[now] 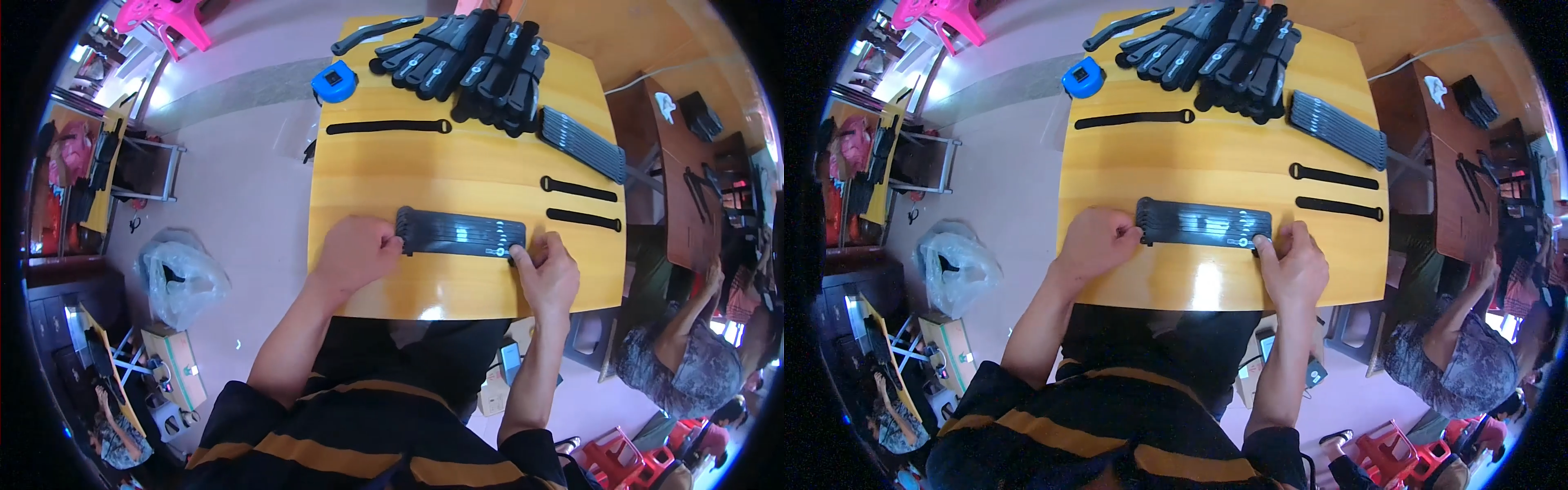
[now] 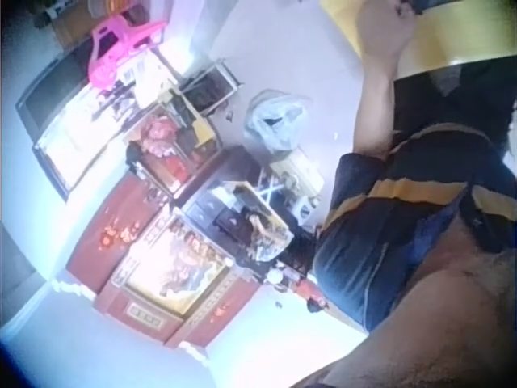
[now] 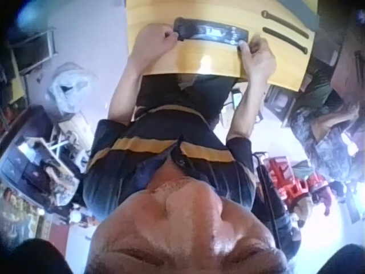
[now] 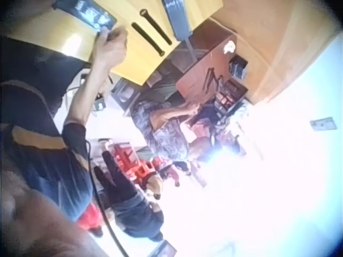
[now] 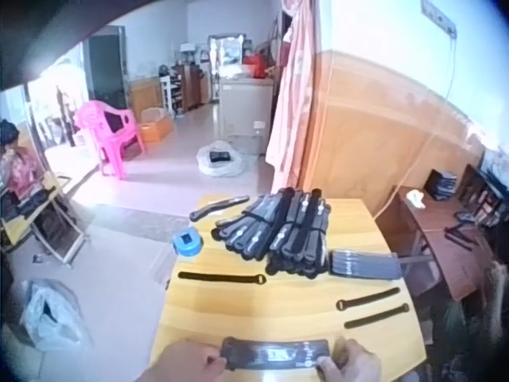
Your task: Attaching and adjusting straps on protective gear components.
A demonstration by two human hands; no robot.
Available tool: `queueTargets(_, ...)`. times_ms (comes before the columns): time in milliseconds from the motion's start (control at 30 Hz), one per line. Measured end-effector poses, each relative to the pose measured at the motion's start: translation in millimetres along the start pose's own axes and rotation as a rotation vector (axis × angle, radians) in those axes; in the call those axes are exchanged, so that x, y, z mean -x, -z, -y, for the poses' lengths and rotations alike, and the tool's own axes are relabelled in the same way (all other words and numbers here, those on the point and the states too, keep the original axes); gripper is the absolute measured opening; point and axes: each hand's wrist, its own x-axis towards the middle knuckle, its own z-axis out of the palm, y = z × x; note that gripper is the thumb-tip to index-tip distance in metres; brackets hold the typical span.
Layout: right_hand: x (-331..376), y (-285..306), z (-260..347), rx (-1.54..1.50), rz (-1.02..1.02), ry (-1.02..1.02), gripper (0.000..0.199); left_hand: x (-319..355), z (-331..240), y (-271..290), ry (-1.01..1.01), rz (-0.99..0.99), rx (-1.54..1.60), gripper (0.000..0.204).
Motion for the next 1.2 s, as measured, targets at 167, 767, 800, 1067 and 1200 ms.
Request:
queueTargets(167,19,-9,30,-0.064,-0.353,0.391,0.040,-1,5,-8,-0.066,-0.033,-0.118,0.025)
queueTargets(767,67,-51,11,0.265,0.050,0.220,0.100,-2,14,-10,-0.103,-0.049,-0.215,0.026)
queueTargets(800,68,-51,11,0.266,0.039,0.220,0.100,-2,13,-10,-0.112,-0.056,-0.215,0.026)
queueTargets(1067,72,-55,1,0.182,-0.048,0.225,0.100,10,6,-11,-0.169,-0.138,-0.131,0.026)
queueTargets(1200,77,-51,4,0.136,-0.058,0.287,0.094,15,-33,-8,-0.372,-0.504,-0.074,0.021)
